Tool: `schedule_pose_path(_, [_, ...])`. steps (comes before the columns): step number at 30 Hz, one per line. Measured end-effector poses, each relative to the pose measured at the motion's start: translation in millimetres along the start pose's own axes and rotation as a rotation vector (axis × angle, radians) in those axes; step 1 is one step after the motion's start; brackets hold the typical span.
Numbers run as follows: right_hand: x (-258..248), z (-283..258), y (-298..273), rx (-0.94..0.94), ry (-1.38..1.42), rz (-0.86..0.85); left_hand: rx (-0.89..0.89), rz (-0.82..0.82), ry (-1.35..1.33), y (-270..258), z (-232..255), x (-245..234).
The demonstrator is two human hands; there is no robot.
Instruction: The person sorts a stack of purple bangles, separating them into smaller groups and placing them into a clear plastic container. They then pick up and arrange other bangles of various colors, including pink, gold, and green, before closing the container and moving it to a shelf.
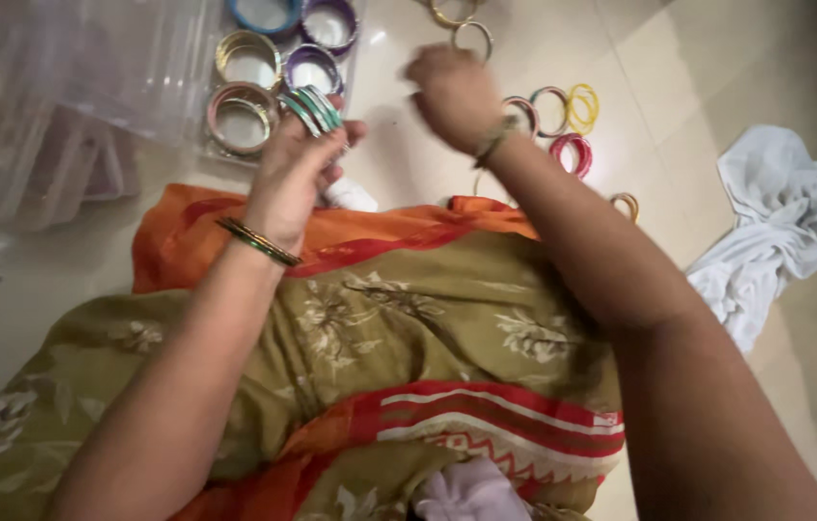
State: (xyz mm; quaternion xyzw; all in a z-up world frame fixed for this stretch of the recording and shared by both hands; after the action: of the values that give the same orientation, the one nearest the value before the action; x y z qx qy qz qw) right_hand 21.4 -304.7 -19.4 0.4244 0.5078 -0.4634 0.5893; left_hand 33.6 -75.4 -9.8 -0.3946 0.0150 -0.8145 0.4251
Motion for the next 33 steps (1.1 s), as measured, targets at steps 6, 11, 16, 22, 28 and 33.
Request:
schedule_pose_path(6, [62.8, 139.0, -119.4, 0.607, -0.149, -0.421, -0.123, -0.139, 0.017, -2.3, -38.2, 43.2])
schedule_pose_path(11, [120.5, 150.0, -128.8, 0.753, -0.03, -0.445, -0.195, -0.153, 0.019, -4.5, -54.7, 40.7])
schedule_pose_path(16, [103.3, 91.3, -70.3, 0.553, 0.072, -0.274, -0.169, -0.093, 0.048, 3.7, -56.4, 27.9])
schedule_pose_path(22, [55.7, 39.8, -39.1, 0.737, 0.684, -0.32, -0.212, 0.051, 0.089, 14.7, -72.8, 1.0])
schedule_pose_path(28, [1.5, -23.4, -27.8, 0.592, 1.196, -0.304, -0.178, 0.053, 0.048, 21.9, -85.9, -5.3])
schedule_pose_path(33, [-42.1, -64.7, -25.2, 0.515, 1.37, -0.349, -0.066, 0.14, 0.005, 24.4, -89.2, -19.9])
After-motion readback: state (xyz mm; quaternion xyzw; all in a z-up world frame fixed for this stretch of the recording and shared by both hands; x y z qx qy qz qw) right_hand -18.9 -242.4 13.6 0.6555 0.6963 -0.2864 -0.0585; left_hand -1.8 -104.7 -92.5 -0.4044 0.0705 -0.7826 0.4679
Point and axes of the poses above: each hand's wrist, its own y-axis towards the middle knuckle, its own x-axis out of the palm, z = x × y, the point moved 7 cm from there along y, towards the middle knuckle, and after that the axes turned 13 degrees about -y, right-handed, at the moved point
